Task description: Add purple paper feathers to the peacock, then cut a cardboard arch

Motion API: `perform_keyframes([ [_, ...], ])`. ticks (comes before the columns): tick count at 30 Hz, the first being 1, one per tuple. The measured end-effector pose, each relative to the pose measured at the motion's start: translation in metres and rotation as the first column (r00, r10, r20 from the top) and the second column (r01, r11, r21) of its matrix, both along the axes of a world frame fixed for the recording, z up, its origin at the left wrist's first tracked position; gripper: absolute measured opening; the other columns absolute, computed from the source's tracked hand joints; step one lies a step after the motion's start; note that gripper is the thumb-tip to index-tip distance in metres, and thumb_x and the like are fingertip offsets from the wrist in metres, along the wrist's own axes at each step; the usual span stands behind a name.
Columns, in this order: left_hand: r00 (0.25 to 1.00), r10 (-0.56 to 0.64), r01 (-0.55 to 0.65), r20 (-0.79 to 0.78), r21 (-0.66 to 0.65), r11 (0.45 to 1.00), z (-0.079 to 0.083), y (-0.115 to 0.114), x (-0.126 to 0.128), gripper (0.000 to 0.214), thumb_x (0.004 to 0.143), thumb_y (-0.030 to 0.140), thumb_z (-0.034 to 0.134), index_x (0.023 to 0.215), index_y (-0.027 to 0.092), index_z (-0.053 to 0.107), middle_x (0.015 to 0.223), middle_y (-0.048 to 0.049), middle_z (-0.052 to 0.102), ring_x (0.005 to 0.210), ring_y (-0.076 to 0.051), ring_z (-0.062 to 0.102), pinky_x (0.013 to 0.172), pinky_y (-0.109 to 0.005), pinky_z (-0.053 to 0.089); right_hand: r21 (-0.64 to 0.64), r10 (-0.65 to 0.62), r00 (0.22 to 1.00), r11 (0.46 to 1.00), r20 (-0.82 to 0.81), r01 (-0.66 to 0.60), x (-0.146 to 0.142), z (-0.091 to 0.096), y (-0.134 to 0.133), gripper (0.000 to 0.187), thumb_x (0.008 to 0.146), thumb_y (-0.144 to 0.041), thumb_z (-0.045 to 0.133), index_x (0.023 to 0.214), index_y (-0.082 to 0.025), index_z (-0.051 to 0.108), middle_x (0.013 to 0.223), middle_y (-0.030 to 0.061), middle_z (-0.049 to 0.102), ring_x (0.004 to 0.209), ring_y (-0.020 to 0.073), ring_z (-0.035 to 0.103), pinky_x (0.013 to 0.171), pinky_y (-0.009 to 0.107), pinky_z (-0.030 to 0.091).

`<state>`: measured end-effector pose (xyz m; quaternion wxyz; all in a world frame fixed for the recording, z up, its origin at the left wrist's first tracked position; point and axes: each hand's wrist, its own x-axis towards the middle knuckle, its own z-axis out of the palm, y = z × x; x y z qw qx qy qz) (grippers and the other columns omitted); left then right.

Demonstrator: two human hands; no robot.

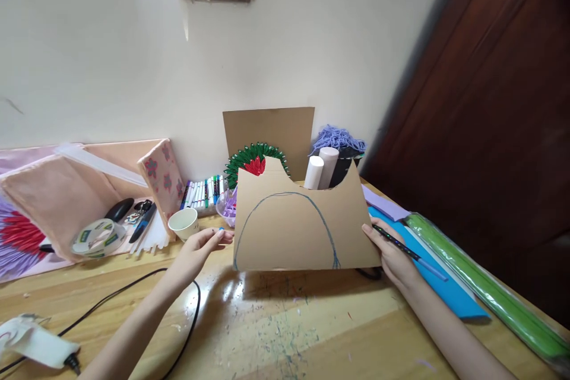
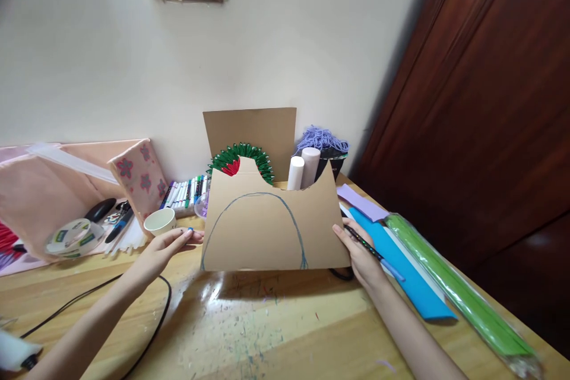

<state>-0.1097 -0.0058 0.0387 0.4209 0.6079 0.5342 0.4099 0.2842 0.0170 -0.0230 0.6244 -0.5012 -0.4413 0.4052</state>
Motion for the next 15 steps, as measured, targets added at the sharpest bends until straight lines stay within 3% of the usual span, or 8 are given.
perform_keyframes([
  [4, 0.999, -0.036, 0.036, -0.033, -0.020, 0.999, -0.002, 0.000, -0.005, 0.042, 0.080, 0.054, 0.053, 0.088, 0.017, 0.070, 0.099, -0.0109, 0.071, 0.092, -0.025, 0.066, 0.087, -0.041, 0.051, 0.021, 0.019, 1.000, 1.000, -0.024, -0.018, 0.001, 0.002, -0.001, 0.027, 0.066, -0.041, 0.074, 0.083, -0.024, 0.063, 0.084, 0.0025, 0.071, 0.078, 0.0227, 0.067, 0.067, 0.031, 0.054],
  [9, 0.997, -0.066, 0.064, -0.051, -0.035, 0.997, -0.002, 0.001, -0.008, 0.040, 0.081, 0.053, 0.053, 0.091, 0.018, 0.070, 0.100, -0.0101, 0.071, 0.093, -0.025, 0.065, 0.087, -0.039, 0.050, -0.045, 0.021, 0.998, 0.999, -0.066, -0.024, -0.002, 0.001, -0.002, 0.030, 0.065, -0.042, 0.073, 0.089, -0.026, 0.063, 0.087, 0.0028, 0.071, 0.077, 0.0242, 0.068, 0.059, 0.031, 0.055],
  [15, 0.981, -0.087, 0.088, -0.173, 0.000, 0.996, -0.008, 0.003, -0.013, 0.036, 0.080, 0.050, 0.054, 0.087, 0.019, 0.070, 0.096, -0.0089, 0.072, 0.096, -0.026, 0.063, 0.088, -0.039, 0.048, -0.070, 0.047, 0.998, 0.997, 0.043, -0.044, -0.015, -0.002, -0.009, 0.031, 0.067, -0.041, 0.072, 0.096, -0.032, 0.063, 0.095, 0.0020, 0.071, 0.092, 0.0246, 0.066, 0.074, 0.031, 0.057],
])
